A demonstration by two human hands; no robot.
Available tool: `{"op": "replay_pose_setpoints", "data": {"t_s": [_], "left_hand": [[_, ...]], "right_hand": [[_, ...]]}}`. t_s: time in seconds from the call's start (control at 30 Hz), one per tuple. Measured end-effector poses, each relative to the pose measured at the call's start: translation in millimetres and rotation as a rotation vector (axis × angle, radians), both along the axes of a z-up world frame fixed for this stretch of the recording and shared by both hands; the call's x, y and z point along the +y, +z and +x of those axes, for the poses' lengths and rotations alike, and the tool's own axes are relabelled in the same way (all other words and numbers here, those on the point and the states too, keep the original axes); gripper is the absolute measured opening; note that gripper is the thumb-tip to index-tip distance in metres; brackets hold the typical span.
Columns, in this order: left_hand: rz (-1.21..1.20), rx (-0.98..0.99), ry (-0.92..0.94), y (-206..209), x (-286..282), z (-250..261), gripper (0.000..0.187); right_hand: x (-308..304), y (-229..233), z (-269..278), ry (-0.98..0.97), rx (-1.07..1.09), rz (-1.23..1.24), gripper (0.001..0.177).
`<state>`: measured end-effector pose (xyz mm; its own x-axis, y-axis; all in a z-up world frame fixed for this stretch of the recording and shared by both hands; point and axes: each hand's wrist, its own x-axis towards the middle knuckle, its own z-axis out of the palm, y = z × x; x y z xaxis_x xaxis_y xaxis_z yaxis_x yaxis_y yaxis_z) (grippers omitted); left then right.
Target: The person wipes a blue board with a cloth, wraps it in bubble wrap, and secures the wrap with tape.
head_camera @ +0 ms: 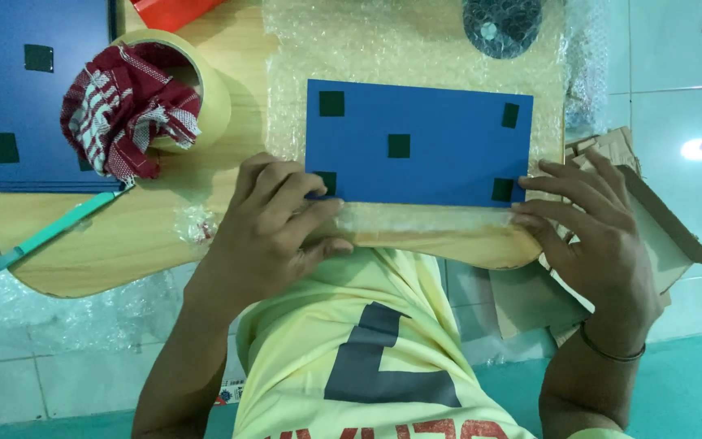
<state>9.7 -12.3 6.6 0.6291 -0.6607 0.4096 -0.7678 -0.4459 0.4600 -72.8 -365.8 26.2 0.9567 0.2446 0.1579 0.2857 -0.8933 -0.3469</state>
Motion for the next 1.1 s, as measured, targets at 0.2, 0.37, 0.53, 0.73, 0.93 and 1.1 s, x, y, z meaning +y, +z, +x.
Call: {"op": "replay_pose_setpoints", "data": {"t_s": [0.2,0.37,0.53,0.73,0.93,1.1], "left_hand": [[-0.038,-0.040,-0.016,2,-14,12,0.013],[-0.027,-0.043,0.024,3,-23,22,0.008],[0.003,0.007,0.052,4,-24,25,0.010],[0.032,0.001,0.073,6,-23,32,0.017],[0.056,0.061,0.076,7,-23,38,0.023],[0.037,0.058,0.049,1,-23,44,0.029]], "right_hand": [[-1,-8,15,0.023,-0.048,0.121,0.010],[-7,-15,21,0.002,-0.034,0.240,0.015],[-8,-24,21,-0.039,-0.063,0.322,0.026],[-9,-31,22,-0.048,-0.099,0.345,0.024],[-8,-38,26,-0.005,-0.184,0.273,0.022],[14,-22,21,-0.046,-0.359,0.027,0.030]]}}
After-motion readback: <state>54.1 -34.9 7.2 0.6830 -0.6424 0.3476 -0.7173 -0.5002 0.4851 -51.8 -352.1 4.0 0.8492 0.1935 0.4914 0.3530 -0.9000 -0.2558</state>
